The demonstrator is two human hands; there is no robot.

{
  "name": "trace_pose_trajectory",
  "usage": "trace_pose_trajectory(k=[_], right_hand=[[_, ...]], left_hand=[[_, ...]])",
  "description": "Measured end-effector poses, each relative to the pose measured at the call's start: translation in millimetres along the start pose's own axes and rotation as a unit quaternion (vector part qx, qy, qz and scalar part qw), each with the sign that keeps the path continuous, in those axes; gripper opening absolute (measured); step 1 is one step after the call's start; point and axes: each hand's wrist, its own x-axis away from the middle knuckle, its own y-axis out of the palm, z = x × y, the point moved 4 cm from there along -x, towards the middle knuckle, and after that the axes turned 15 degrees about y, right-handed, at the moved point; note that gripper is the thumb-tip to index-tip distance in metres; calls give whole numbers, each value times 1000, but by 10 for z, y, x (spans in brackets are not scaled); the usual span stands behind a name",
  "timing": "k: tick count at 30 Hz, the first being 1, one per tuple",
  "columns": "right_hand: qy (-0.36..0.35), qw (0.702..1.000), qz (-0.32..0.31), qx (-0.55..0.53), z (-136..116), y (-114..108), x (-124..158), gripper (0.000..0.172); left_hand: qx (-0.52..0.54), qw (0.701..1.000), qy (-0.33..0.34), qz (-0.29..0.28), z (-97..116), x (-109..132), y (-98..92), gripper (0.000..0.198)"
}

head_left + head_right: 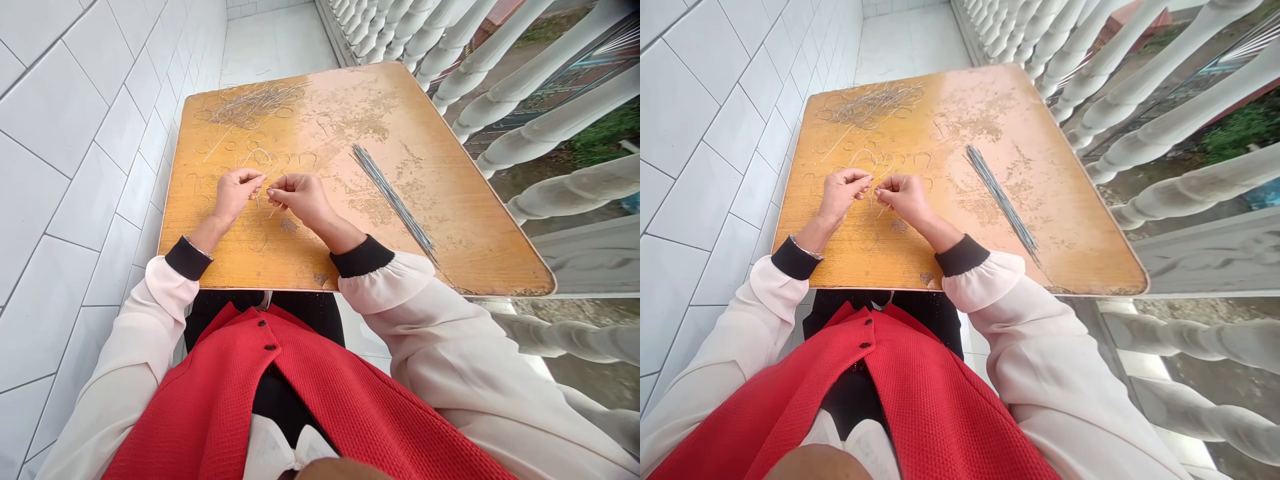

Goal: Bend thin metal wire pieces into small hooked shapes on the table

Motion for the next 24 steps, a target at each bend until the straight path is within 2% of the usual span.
trace_pose_trajectory(k=[4, 11, 17, 24], right_hand=[[-9, 999, 44, 28, 28, 3, -22, 22], [16, 997, 57, -51, 38, 36, 12, 29], [17, 997, 17, -80, 32, 54, 57, 29], [1, 999, 5, -44, 37, 107, 78, 28]], left_hand=[[8, 1000, -9, -8, 50, 6, -2, 20], [45, 998, -24, 34, 24, -24, -36, 16], [76, 995, -48, 50, -18, -23, -29, 13], [134, 987, -75, 47, 79, -22, -35, 6]])
